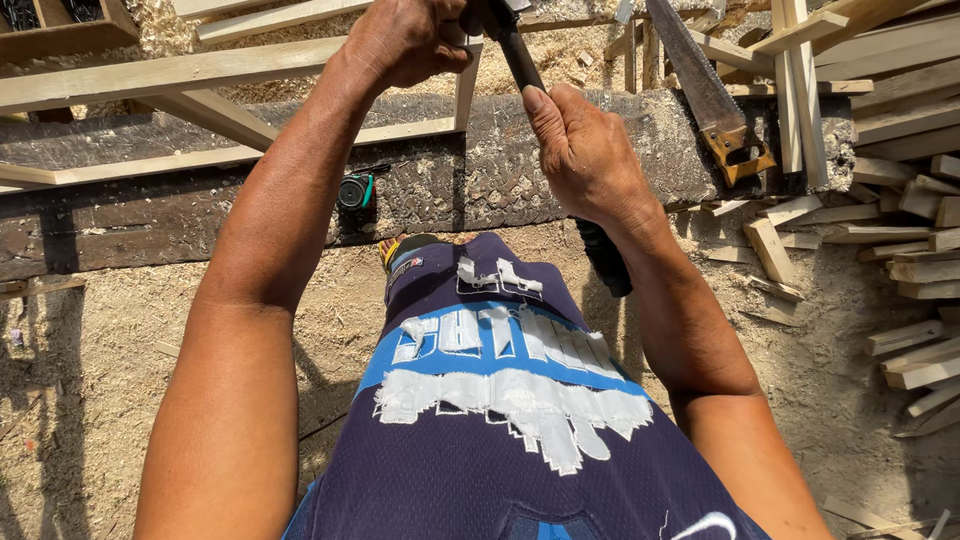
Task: The person hammers nails into a light wooden frame structure set on a low work surface, holding the frame steady with one hand while driving nails with a hammer. They reposition the frame, pick nails from a wooden nail box, and later use a metal ruler and pencil to mark a wooden strip.
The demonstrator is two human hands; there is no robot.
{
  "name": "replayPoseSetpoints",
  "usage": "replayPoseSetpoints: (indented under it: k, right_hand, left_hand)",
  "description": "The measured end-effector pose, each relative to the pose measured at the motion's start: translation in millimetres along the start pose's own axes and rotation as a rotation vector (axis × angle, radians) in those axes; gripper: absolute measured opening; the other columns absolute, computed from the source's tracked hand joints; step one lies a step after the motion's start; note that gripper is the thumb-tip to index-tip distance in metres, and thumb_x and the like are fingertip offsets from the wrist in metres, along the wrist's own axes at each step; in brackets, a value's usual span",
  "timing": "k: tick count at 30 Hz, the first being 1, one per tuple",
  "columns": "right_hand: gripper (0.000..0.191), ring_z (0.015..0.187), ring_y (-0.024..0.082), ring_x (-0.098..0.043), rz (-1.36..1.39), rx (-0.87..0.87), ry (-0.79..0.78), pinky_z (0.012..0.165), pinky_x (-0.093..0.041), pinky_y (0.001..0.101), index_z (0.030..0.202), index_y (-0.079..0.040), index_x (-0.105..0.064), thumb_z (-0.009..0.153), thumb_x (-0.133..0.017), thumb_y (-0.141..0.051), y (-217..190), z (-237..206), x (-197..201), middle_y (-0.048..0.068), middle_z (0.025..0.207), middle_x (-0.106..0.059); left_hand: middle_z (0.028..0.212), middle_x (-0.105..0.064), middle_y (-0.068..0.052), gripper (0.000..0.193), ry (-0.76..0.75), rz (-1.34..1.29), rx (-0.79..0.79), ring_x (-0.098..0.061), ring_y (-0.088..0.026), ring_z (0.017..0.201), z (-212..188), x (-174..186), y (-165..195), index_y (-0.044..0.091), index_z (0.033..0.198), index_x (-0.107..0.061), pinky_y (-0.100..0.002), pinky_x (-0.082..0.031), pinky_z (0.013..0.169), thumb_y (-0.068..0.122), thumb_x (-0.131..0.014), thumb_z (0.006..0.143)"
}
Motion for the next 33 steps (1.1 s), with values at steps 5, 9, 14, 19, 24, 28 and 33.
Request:
replayPoseSetpoints:
  k: [5,9,14,19,24,28,33]
  right_hand:
    - [0.05,0.055,0.01,-0.056,0.155,0.158,-0.002,0.045,-0.045,0.0276,0.089,-0.012,-0.052,0.113,-0.037,-0.053,-16.5,-12.4,25.8,0.0,0.065,-0.055]
    - [0.054,0.051,0.007,-0.052,0.326,0.42,0.203,0.044,-0.04,0.0216,0.099,-0.008,-0.051,0.121,-0.041,-0.056,-38.0,-55.6,69.6,0.002,0.064,-0.051]
    - [0.053,0.051,0.009,-0.051,0.365,0.446,0.339,0.043,-0.041,0.0257,0.103,-0.008,-0.049,0.118,-0.04,-0.057,-35.3,-58.1,57.8,0.002,0.064,-0.046]
    - [0.056,0.052,0.007,-0.042,-0.017,0.099,-0.044,0.04,-0.039,0.0247,0.085,-0.015,-0.05,0.116,-0.029,-0.057,3.7,5.7,-4.2,-0.004,0.067,-0.045]
    - [0.053,0.048,0.006,-0.05,0.289,0.361,0.158,0.039,-0.044,0.022,0.101,-0.011,-0.053,0.117,-0.037,-0.058,-5.3,-36.8,54.1,-0.003,0.061,-0.045]
    - [0.047,0.053,0.015,-0.051,0.467,0.606,0.442,0.045,-0.041,0.0286,0.108,-0.003,-0.052,0.123,-0.045,-0.048,-30.3,-65.7,66.3,0.008,0.071,-0.05]
    - [0.047,0.052,0.008,-0.046,0.023,0.008,-0.037,0.041,-0.04,0.0252,0.093,-0.014,-0.053,0.112,-0.033,-0.052,-12.6,-0.5,-15.6,-0.005,0.065,-0.047]
  left_hand:
    - [0.083,-0.072,-0.008,0.036,0.064,0.077,-0.045,-0.071,-0.023,0.073,-1.1,-8.9,-3.7,0.009,0.103,-0.075,-0.039,-0.058,0.056,0.029,-0.095,0.082]
    - [0.091,-0.076,-0.007,0.04,0.0,0.055,0.111,-0.075,-0.023,0.08,-2.3,-15.3,-5.6,0.014,0.113,-0.077,-0.039,-0.061,0.061,0.036,-0.093,0.083]
    - [0.09,-0.076,-0.007,0.04,0.041,0.098,0.073,-0.074,-0.023,0.079,-2.9,-11.5,1.2,0.015,0.11,-0.078,-0.039,-0.062,0.064,0.04,-0.093,0.082]
    - [0.085,-0.075,-0.008,0.037,0.013,0.153,0.006,-0.073,-0.023,0.072,1.2,-9.6,1.7,0.011,0.115,-0.076,-0.039,-0.06,0.058,0.028,-0.09,0.086]
    - [0.081,-0.074,-0.01,0.029,0.013,0.167,-0.032,-0.072,-0.022,0.07,6.4,-17.3,-1.7,0.01,0.1,-0.077,-0.038,-0.06,0.058,0.035,-0.088,0.092]
    - [0.079,-0.073,-0.009,0.031,-0.079,0.19,0.025,-0.072,-0.023,0.067,1.3,-20.5,-3.4,0.01,0.105,-0.077,-0.039,-0.059,0.056,0.038,-0.09,0.098]
    - [0.086,-0.074,-0.005,0.027,0.032,0.064,-0.075,-0.073,-0.02,0.074,3.9,-15.9,-2.3,0.01,0.104,-0.076,-0.036,-0.061,0.062,0.027,-0.09,0.088]
Point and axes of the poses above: each hand's wrist, its own z-axis towards the middle knuckle, its own x-axis out of the back of the hand, y = z × x, the point moved 2 cm from there along z, towards the middle knuckle
